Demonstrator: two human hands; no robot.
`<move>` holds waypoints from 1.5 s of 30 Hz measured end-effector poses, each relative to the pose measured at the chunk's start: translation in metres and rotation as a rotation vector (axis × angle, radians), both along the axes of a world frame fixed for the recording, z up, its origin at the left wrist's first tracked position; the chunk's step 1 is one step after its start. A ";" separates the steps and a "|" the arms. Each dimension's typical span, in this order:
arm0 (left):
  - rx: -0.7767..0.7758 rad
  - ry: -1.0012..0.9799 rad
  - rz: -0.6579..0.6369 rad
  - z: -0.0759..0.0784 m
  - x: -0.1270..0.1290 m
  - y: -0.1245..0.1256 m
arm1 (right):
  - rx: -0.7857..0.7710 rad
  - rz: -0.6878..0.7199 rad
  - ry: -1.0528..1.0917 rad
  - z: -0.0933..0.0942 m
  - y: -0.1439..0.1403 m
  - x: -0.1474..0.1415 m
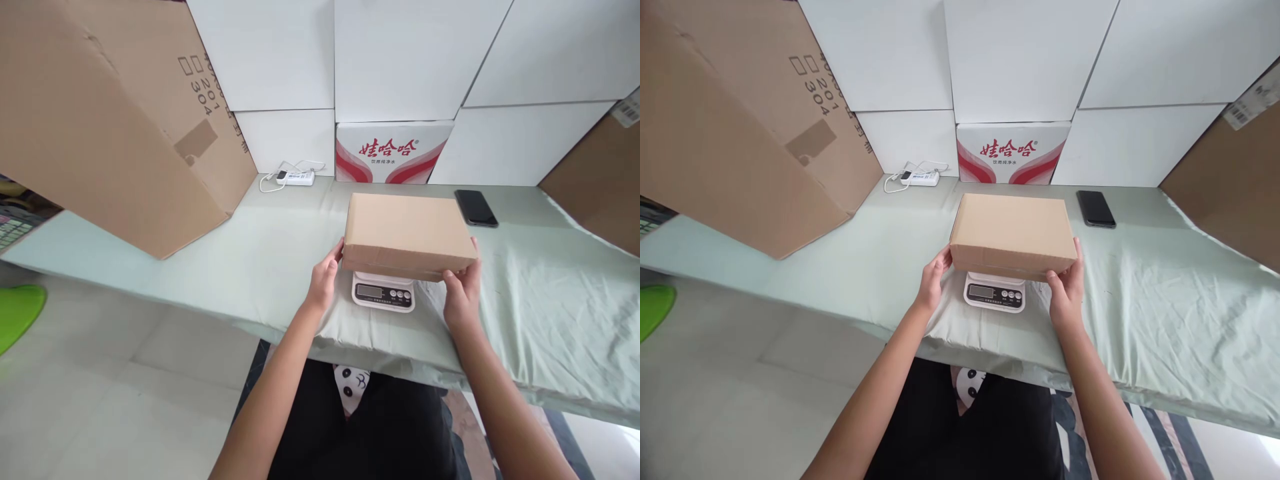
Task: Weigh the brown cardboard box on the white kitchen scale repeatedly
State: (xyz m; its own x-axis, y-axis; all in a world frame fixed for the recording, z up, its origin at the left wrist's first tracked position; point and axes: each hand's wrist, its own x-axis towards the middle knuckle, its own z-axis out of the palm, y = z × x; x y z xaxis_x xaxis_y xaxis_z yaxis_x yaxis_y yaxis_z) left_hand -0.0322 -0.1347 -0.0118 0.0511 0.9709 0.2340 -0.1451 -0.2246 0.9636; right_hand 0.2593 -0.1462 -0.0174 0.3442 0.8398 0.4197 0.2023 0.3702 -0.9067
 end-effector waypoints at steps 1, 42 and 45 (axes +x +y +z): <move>0.001 0.001 -0.001 0.000 0.000 0.000 | -0.001 -0.004 0.001 0.000 0.000 0.000; -0.035 0.075 0.041 -0.009 0.015 0.134 | 0.069 0.106 -0.023 -0.014 0.144 0.009; -0.056 0.071 0.044 -0.010 0.016 0.135 | 0.058 0.103 -0.030 -0.017 0.146 0.009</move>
State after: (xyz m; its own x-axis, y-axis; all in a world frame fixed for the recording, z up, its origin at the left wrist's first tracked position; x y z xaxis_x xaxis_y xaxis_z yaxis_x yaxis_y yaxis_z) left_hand -0.0163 0.0001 -0.0222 0.0222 0.9841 0.1764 -0.0674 -0.1746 0.9823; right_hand 0.2687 -0.0005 -0.0345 0.2436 0.8442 0.4776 0.1875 0.4421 -0.8771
